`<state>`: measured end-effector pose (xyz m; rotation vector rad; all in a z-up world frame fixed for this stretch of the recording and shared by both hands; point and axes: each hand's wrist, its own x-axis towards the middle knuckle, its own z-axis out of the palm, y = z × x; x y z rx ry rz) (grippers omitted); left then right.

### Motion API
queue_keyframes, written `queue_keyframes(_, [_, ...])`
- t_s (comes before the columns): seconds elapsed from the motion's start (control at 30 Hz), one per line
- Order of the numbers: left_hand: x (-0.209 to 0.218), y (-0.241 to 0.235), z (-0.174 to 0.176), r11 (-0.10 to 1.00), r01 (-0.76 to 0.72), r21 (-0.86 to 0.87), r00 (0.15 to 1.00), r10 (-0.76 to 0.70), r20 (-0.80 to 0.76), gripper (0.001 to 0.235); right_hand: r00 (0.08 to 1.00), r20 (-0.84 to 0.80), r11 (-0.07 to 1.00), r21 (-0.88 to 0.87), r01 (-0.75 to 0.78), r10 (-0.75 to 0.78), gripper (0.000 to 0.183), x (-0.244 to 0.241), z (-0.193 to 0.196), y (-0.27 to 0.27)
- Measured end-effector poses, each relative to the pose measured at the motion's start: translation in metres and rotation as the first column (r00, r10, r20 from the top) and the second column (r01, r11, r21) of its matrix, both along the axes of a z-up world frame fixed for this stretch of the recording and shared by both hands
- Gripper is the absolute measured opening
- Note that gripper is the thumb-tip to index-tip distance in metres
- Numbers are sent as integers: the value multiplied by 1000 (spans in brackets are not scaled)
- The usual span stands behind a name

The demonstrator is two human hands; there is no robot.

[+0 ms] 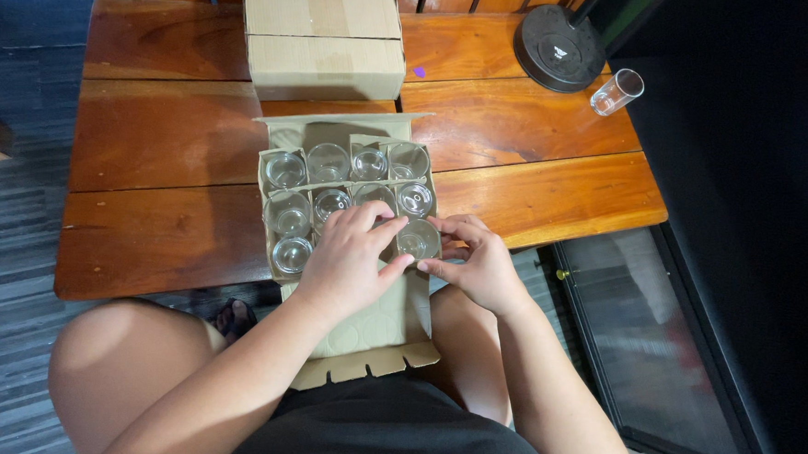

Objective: The person opens a cardboard box containing small glasses and removes them one by one, placing them in a row on a wooden table. The task continues until all glasses are removed from the box.

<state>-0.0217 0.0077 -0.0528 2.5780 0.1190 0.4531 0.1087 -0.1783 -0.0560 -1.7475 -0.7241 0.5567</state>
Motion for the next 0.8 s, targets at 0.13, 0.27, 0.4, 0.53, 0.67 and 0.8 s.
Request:
queue_keyframes(0.13, [0, 0, 0, 1000, -5, 4, 1000, 5, 15, 44, 1000, -13, 1000, 3, 1, -1, 71, 0, 2, -1])
queue_keyframes(0.27, [0, -1, -1, 1000, -10, 3, 1000, 10, 13, 44, 1000, -12, 1000, -3, -7, 7, 72, 1, 0, -1])
queue_keyframes(0.4, [0, 0, 1, 1000, -6, 1, 1000, 6, 6, 44, 1000, -15, 1000, -3, -11, 11, 72, 2, -2, -2])
queue_keyframes(0.53, [0, -1, 2, 1000, -8, 1, 1000, 8, -4, 44, 1000, -18, 1000, -3, -9, 9, 71, 1, 1, -2])
queue_keyframes(0.67, [1, -1, 1, 1000, -14, 8, 1000, 14, 2, 44, 1000, 4, 1000, -19, -15, 15, 70, 0, 3, -1])
queue_keyframes(0.8, [-1, -4, 1, 999, -39, 32, 999, 39, -6, 45, 962, 256, 971, -235, -35, 96, 66, -2, 18, -2])
